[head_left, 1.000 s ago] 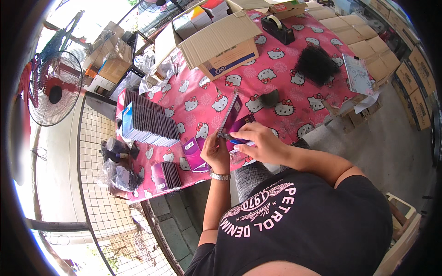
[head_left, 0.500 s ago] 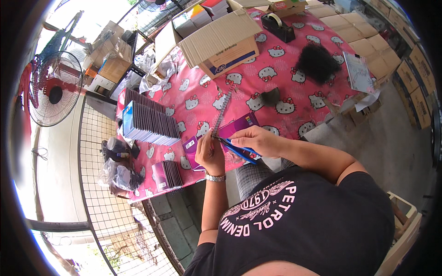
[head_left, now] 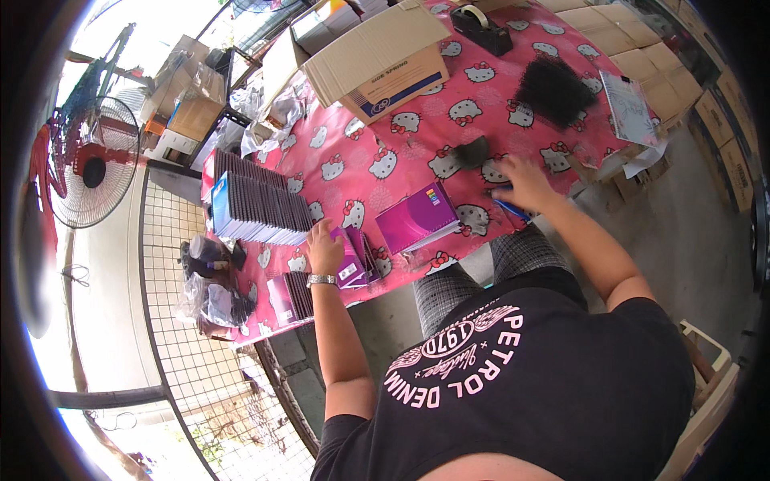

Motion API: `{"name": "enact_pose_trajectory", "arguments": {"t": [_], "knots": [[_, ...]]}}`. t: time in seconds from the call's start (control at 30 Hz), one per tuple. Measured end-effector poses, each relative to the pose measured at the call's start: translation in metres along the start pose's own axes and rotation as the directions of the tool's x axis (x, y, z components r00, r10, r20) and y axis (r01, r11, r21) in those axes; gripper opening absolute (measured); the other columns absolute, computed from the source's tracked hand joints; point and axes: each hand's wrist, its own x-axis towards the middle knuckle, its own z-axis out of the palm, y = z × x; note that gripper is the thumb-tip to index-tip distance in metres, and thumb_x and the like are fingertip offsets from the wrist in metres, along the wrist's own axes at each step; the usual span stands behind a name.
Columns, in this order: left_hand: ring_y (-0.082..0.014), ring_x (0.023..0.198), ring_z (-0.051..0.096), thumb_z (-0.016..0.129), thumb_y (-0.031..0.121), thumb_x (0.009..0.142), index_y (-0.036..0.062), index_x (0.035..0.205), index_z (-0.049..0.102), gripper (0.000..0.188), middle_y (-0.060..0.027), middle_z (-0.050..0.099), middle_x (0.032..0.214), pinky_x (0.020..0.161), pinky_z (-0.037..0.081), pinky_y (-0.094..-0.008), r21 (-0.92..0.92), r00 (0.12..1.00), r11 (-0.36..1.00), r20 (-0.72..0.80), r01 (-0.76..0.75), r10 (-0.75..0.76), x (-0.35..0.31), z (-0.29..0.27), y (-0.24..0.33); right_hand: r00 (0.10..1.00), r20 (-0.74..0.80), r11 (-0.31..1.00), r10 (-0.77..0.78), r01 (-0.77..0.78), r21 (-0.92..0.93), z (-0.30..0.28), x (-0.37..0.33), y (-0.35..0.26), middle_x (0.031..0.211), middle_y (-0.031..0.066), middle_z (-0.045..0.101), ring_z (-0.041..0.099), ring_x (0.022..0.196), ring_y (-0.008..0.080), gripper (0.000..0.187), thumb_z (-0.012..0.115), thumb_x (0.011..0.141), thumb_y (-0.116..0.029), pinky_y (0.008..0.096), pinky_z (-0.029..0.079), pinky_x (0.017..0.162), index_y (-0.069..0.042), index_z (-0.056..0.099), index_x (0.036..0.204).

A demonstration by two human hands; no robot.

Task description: The person prepares notebooks by inserting a spiral binding into the punched holes of the paper and covers by hand, repeating this for a stack of notebooks.

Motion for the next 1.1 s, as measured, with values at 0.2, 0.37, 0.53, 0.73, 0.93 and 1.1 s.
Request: {"name": "enact_pose_trajectory", "arguments": {"t": [0.2, 0.37, 0.53, 0.73, 0.93, 1.1], "knots": [[-0.0358, 0.110, 0.059, 0.072, 0.013, 0.083, 0.0068, 0.114, 0.063, 0.033, -0.0136, 0.064, 0.117, 0.095, 0.047, -0.0456, -0.318, 0.897, 0.840, -0.209, -0.439, 0.389, 0.001, -0.023, 0.132, 0.882, -0.302, 0.854, 0.362, -0.444, -0.273, -0.009, 0.052, 0.129, 0.106, 0.0131, 0.061, 0.059, 0.107, 0.0328, 0.026, 0.068, 0.085, -0.020, 0.0454, 0.050, 0.091, -0.008, 0.063, 0.107], [-0.0279, 0.101, 0.062, 0.075, 0.018, 0.080, 0.0100, 0.109, 0.066, 0.032, -0.0056, 0.064, 0.114, 0.087, 0.054, -0.0396, 0.024, 0.726, 0.725, 0.024, -0.688, 0.688, -0.058, -0.018, 0.205, 0.966, -0.131, 0.815, 0.224, -0.259, -0.519, 0.006, 0.067, 0.146, 0.104, 0.0118, 0.062, 0.063, 0.101, 0.0277, 0.017, 0.065, 0.086, -0.016, 0.0430, 0.052, 0.085, -0.008, 0.063, 0.101], [-0.0273, 0.091, 0.066, 0.068, 0.008, 0.084, 0.0086, 0.113, 0.067, 0.029, -0.0076, 0.070, 0.106, 0.080, 0.056, -0.0383, -0.242, 0.732, 0.717, 0.038, -0.654, 0.680, -0.045, -0.036, 0.196, 0.926, -0.174, 0.906, 0.335, -0.367, -0.211, -0.020, 0.077, 0.133, 0.099, 0.0162, 0.063, 0.064, 0.097, 0.0334, 0.014, 0.062, 0.086, -0.010, 0.0444, 0.052, 0.087, -0.003, 0.065, 0.097], [-0.0290, 0.092, 0.063, 0.062, 0.003, 0.083, 0.0072, 0.113, 0.063, 0.030, -0.0083, 0.068, 0.106, 0.082, 0.051, -0.0418, -0.158, 0.790, 0.775, -0.071, -0.612, 0.609, -0.021, -0.051, 0.197, 0.945, -0.326, 0.899, 0.005, 0.139, 0.416, -0.063, 0.077, 0.024, 0.108, 0.0191, 0.070, 0.067, 0.098, 0.0363, 0.029, 0.062, 0.088, -0.003, 0.0418, 0.054, 0.087, -0.002, 0.069, 0.116], [-0.0297, 0.098, 0.060, 0.063, 0.009, 0.088, 0.0071, 0.111, 0.060, 0.024, -0.0111, 0.065, 0.106, 0.092, 0.039, -0.0433, -0.053, 0.817, 0.822, -0.169, -0.566, 0.552, -0.026, -0.033, 0.213, 0.975, -0.151, 0.685, -0.161, 0.220, 0.695, -0.069, 0.053, -0.095, 0.088, 0.0045, 0.071, 0.063, 0.085, 0.0198, 0.024, 0.074, 0.087, -0.007, 0.0326, 0.052, 0.074, -0.010, 0.075, 0.111], [-0.0283, 0.092, 0.059, 0.066, 0.018, 0.090, 0.0090, 0.106, 0.063, 0.019, -0.0074, 0.065, 0.094, 0.088, 0.040, -0.0433, -0.065, 0.787, 0.796, -0.217, -0.602, 0.577, -0.017, -0.030, 0.203, 0.942, -0.266, 0.686, -0.204, 0.332, 0.648, -0.073, 0.065, -0.100, 0.090, 0.0056, 0.066, 0.062, 0.085, 0.0216, 0.019, 0.073, 0.085, -0.001, 0.0336, 0.051, 0.072, -0.007, 0.074, 0.103]]}}
